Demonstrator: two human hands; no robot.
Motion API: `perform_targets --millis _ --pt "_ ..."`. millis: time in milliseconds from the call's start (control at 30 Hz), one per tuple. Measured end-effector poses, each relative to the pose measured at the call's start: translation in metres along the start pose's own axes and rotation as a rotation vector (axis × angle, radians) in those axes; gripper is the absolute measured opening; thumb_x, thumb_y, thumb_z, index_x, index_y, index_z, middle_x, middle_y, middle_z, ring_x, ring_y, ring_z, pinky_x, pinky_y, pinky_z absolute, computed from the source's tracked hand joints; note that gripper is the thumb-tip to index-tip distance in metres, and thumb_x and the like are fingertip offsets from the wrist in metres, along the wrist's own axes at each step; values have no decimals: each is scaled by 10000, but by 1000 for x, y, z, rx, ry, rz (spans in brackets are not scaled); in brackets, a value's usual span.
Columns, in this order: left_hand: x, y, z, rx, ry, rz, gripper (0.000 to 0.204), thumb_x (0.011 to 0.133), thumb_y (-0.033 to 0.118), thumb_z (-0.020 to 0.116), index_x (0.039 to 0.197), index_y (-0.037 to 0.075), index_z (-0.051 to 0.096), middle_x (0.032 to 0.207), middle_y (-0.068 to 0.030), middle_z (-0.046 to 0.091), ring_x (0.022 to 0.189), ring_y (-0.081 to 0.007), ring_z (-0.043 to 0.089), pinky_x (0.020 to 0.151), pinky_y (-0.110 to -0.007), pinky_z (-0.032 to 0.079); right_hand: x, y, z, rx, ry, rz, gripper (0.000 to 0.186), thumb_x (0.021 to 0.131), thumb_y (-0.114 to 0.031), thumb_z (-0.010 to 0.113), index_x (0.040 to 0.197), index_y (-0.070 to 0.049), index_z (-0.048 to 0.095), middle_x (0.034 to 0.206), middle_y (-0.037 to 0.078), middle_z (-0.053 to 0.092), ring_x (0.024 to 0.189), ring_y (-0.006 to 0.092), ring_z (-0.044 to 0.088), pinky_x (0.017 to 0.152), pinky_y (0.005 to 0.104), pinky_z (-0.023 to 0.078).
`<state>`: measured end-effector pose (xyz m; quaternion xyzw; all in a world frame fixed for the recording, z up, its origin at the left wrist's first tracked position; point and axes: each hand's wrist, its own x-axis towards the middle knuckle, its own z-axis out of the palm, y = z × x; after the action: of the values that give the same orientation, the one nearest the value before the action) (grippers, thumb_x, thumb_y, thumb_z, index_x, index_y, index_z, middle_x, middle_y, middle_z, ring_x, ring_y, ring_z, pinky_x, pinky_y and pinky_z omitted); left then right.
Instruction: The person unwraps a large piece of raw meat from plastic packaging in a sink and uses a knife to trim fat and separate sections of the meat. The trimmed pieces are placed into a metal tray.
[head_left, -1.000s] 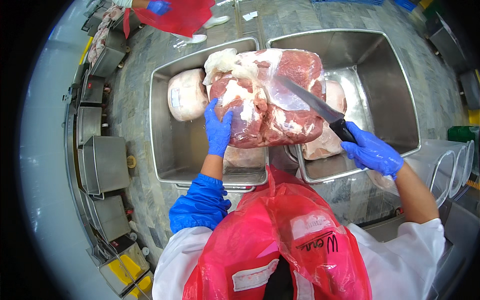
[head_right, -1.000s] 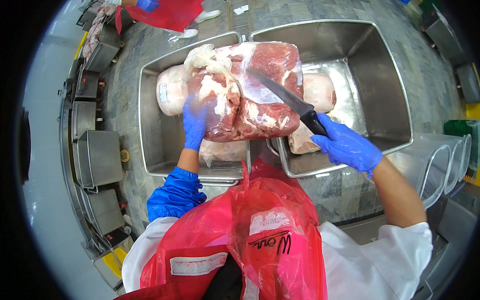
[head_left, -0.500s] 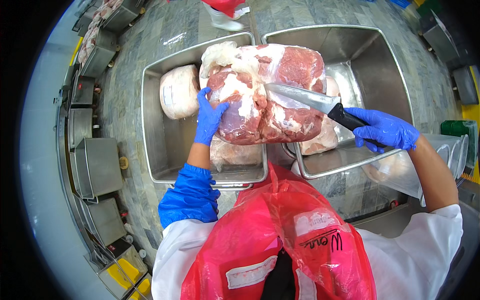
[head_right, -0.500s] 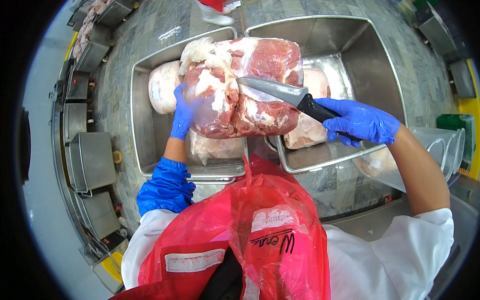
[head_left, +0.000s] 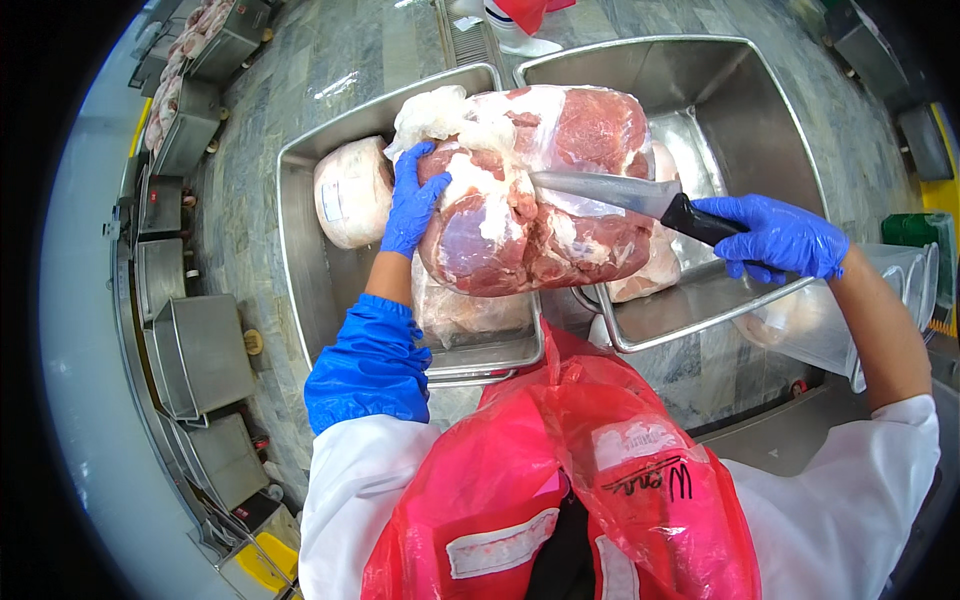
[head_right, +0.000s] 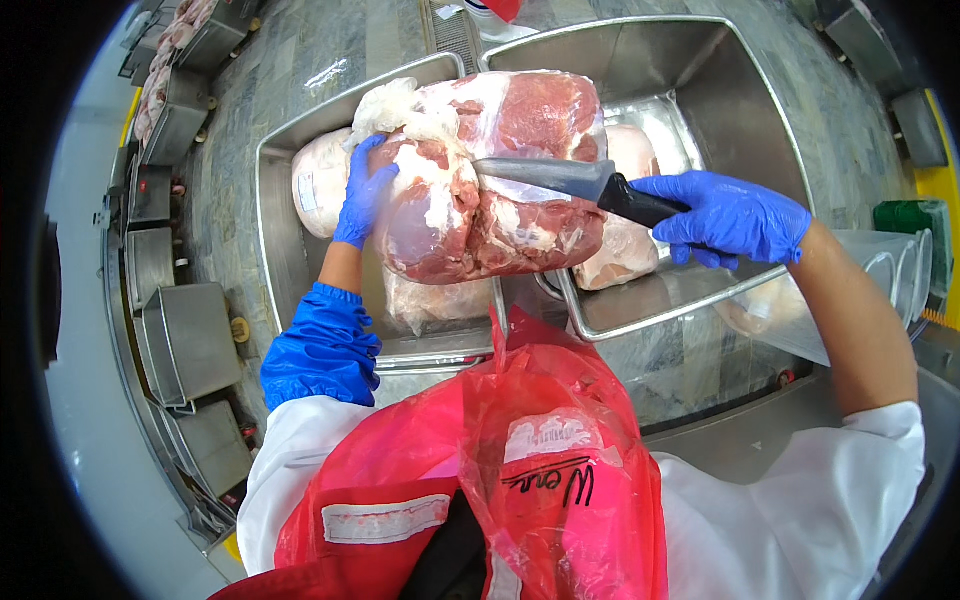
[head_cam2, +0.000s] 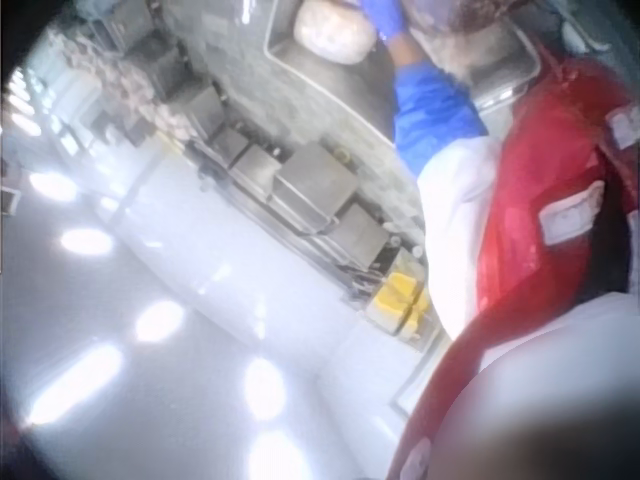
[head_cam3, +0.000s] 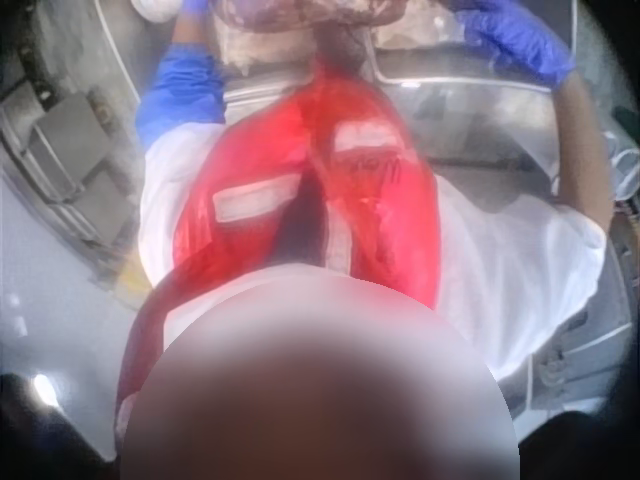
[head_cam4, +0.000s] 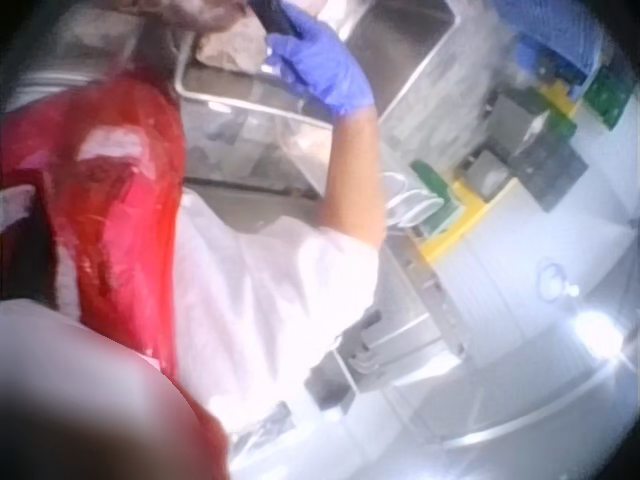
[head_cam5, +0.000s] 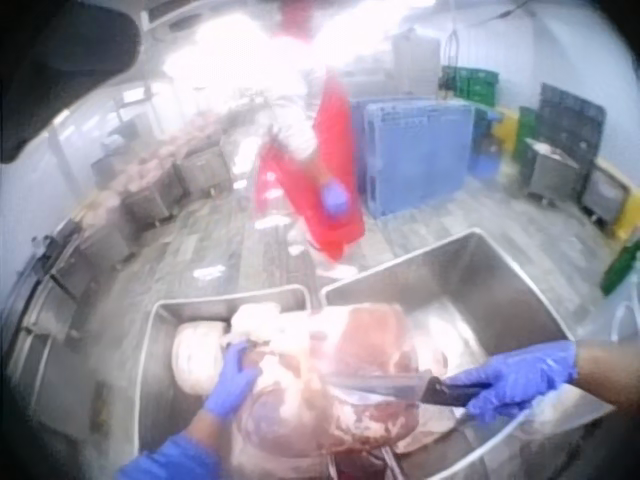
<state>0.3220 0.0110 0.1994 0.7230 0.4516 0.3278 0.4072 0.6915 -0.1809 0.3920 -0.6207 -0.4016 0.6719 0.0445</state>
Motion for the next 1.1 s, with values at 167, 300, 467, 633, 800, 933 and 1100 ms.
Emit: perform_targets --millis 167,300,467,633,800,933,1100 --pt "0 6 2 51 -1 -2 495 716 162 628 1159 19 458 1178 -138 446 1125 -274 421 972 -337 324 10 -4 8 -68 17 -21 543 816 -138 557 1323 -138 362 653 24 518 418 64 428 360 211 342" --pt "-4 2 2 24 8 -28 498 717 154 630 1161 19 449 1169 -138 445 1116 -273 426 964 -337 330 22 31 55 -63 187 -232 561 820 -122 547 1341 -138 339 701 31 521 551 58 437 511 233 413" --pt "-4 4 5 67 3 1 506 724 156 624 1172 14 435 1168 -148 444 1114 -285 425 968 -343 325 50 76 120 -213 544 -551 562 821 -105 516 1340 -103 301 947 266 557 799 406 560 718 429 437" --pt "-2 -4 5 87 21 4 505 733 161 614 1178 10 431 1184 -159 440 1123 -292 416 981 -351 308 64 81 153 -114 575 -446 599 814 -102 518 1355 -108 260 1000 280 541 876 426 540 738 433 442" --pt "5 -15 7 4 15 22 492 742 158 600 1178 7 430 1190 -162 439 1131 -289 408 990 -350 295 34 67 109 -154 394 -358 596 826 -164 520 1363 -167 261 821 187 586 693 299 593 617 373 468" --pt "0 -8 6 31 37 -9 485 740 153 599 1171 6 433 1178 -159 445 1126 -286 412 986 -347 300 -7 11 37 27 2 26 575 853 -216 526 1365 -194 265 649 27 482 472 78 449 391 215 364" --pt "-4 -6 8 86 49 31 488 737 154 603 1169 3 434 1175 -159 448 1114 -286 426 974 -345 316 3 -6 29 65 -84 111 550 867 -205 514 1353 -146 264 638 42 488 431 91 438 355 230 353"
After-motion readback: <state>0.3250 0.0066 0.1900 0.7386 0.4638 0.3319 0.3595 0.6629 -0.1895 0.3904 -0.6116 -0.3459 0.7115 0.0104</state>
